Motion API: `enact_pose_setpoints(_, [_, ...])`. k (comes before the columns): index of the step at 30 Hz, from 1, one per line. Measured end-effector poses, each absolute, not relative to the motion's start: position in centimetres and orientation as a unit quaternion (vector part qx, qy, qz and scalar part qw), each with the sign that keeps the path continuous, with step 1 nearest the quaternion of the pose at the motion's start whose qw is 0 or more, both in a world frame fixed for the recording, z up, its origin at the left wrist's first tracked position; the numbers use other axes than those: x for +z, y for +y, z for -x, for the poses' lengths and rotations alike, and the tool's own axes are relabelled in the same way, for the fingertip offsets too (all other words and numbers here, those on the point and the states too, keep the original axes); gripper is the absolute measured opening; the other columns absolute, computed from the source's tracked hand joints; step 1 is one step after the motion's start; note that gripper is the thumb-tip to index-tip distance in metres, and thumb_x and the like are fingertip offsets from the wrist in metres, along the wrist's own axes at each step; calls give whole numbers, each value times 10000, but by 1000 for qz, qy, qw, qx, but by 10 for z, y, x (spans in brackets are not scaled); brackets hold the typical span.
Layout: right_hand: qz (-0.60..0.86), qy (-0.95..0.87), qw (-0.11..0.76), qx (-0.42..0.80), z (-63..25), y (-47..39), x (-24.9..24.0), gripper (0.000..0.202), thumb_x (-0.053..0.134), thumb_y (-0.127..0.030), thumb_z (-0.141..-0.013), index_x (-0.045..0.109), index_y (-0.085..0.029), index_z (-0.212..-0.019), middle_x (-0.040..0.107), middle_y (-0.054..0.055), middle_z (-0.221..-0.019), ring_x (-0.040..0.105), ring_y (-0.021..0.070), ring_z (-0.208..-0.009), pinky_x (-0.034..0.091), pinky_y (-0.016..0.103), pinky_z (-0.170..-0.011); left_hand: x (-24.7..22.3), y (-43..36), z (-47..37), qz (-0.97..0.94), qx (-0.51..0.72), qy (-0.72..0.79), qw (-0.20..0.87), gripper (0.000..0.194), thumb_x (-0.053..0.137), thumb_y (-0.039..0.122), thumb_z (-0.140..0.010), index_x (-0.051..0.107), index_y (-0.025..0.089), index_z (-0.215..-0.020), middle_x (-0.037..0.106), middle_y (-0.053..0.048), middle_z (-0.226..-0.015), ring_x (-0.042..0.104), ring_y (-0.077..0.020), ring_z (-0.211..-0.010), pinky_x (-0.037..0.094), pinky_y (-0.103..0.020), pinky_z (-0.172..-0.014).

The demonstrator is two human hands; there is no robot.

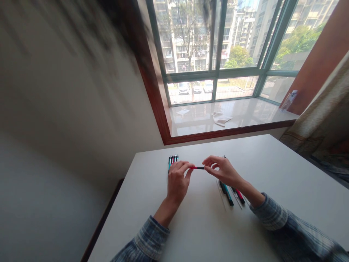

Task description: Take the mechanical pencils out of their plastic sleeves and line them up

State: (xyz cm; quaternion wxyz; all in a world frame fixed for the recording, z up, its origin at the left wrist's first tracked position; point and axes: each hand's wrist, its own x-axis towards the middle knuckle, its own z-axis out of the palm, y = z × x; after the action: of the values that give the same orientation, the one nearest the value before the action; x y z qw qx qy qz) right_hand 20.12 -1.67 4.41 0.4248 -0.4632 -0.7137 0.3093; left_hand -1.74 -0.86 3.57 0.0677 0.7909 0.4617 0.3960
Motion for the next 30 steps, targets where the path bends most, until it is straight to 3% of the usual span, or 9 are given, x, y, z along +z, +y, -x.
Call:
enact_pose_setpoints(6, [453,-735,395,315,-197,-21,42,118,634,-285,-888,728,-216,-890,732,4,-765,674,155,-660,559,287,-687,40,-5,24,-811,380,443,27,141,628,220,-953,750,283,-982,738,-42,-1016,604,-280,-1094,422,-482,-1034])
enact_pose_setpoints(10, [483,-713,414,295,-193,-20,36,109,616,-266,-881,713,-218,-868,741,10,-773,700,171,-691,556,286,-694,45,-3,27,-785,421,455,9,240,621,207,-945,706,285,-1156,684,-62,-1214,517,-299,-1242,421,-470,-1077])
enact_pose_setpoints(19, [565,-730,316,216,-166,-14,40,128,604,-163,-839,717,-209,-880,747,25,-812,673,164,-654,481,259,-634,49,22,58,-733,466,496,-25,203,575,206,-943,713,234,-1088,684,-76,-1133,567,-283,-1135,439,-437,-1042])
enact_pose_setpoints(30, [635,-720,208,189,-107,-1,40,221,627,-162,-860,691,-217,-1065,767,67,-908,718,232,-843,447,293,-754,45,34,76,-706,480,520,-9,202,545,219,-925,724,228,-1019,724,-59,-1073,609,-279,-1076,444,-441,-1019])
